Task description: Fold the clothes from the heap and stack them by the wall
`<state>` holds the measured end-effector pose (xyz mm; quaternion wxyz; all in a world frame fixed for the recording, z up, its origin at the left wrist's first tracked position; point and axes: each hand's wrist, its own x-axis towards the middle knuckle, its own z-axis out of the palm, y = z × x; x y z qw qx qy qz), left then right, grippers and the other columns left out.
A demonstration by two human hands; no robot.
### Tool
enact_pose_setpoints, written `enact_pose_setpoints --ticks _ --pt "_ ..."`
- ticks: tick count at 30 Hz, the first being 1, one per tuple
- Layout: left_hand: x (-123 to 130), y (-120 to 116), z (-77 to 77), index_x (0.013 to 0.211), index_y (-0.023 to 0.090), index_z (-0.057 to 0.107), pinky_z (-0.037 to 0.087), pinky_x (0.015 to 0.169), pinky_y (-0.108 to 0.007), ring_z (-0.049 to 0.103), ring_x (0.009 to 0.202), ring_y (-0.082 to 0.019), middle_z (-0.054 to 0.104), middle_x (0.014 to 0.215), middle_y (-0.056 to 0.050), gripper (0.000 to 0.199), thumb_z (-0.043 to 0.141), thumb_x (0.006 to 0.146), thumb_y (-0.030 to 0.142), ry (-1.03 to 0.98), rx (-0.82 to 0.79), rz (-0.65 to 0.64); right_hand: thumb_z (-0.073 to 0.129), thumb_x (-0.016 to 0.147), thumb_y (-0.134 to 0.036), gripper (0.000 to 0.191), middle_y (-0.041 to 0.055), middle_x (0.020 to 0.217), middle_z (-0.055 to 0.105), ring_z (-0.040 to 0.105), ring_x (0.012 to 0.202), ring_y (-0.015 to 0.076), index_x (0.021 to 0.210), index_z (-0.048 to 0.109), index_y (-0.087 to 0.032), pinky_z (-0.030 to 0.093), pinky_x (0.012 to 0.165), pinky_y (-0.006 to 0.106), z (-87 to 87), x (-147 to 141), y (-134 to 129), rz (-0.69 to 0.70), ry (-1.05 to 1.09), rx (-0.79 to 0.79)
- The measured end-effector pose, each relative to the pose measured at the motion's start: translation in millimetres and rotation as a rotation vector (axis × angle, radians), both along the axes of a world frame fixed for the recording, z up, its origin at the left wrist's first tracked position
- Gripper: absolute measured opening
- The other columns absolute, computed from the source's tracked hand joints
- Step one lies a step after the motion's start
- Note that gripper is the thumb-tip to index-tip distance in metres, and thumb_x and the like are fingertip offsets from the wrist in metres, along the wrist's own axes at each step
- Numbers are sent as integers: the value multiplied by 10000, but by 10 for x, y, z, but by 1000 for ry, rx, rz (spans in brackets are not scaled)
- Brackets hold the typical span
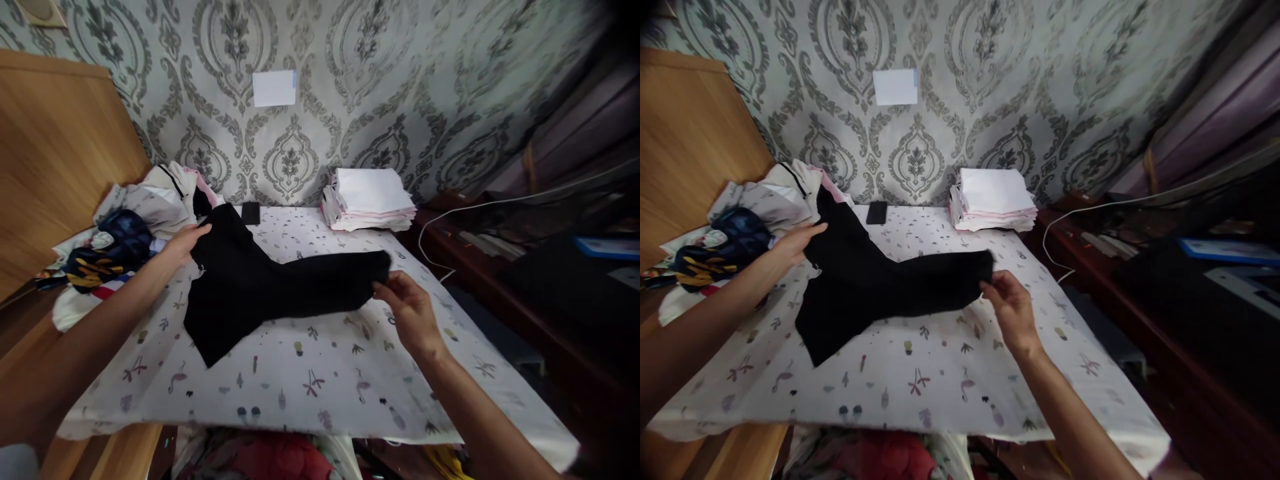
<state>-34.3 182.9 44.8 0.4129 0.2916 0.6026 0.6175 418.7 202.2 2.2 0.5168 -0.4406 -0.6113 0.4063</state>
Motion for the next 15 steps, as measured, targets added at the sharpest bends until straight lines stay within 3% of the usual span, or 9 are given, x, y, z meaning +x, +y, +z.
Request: enact_pose_setpoints --ticks 3,7,11,15 --pt "-14 112 -191 732 166 585 495 546 -233 582 532 -119 609 594 25 173 753 719 206 16 -74 99 820 613 -365 290 6 729 648 615 646 156 775 632 -215 532 560 265 -194 153 96 -86 220 -325" --pt "11 -5 -411 735 190 520 512 602 -244 586 566 -109 600 632 38 189 707 756 205 13 -101 108 825 544 -227 285 11 776 690 637 654 156 777 663 -205 570 568 259 -353 258 57 -91 304 -483" --pt "-56 -340 -494 855 199 561 530 665 -252 649 693 -143 667 760 -1 278 773 719 315 135 -161 37 768 678 -352 218 22 777 696 678 696 190 802 632 -235 619 640 316 -263 353 121 -57 348 -583" --pt "-49 -752 -453 1048 221 609 490 568 -240 651 705 -172 655 800 3 535 832 621 453 355 -343 -87 684 792 -560 329 21 703 659 664 619 195 796 567 -253 628 622 373 -160 363 294 -54 319 -684"
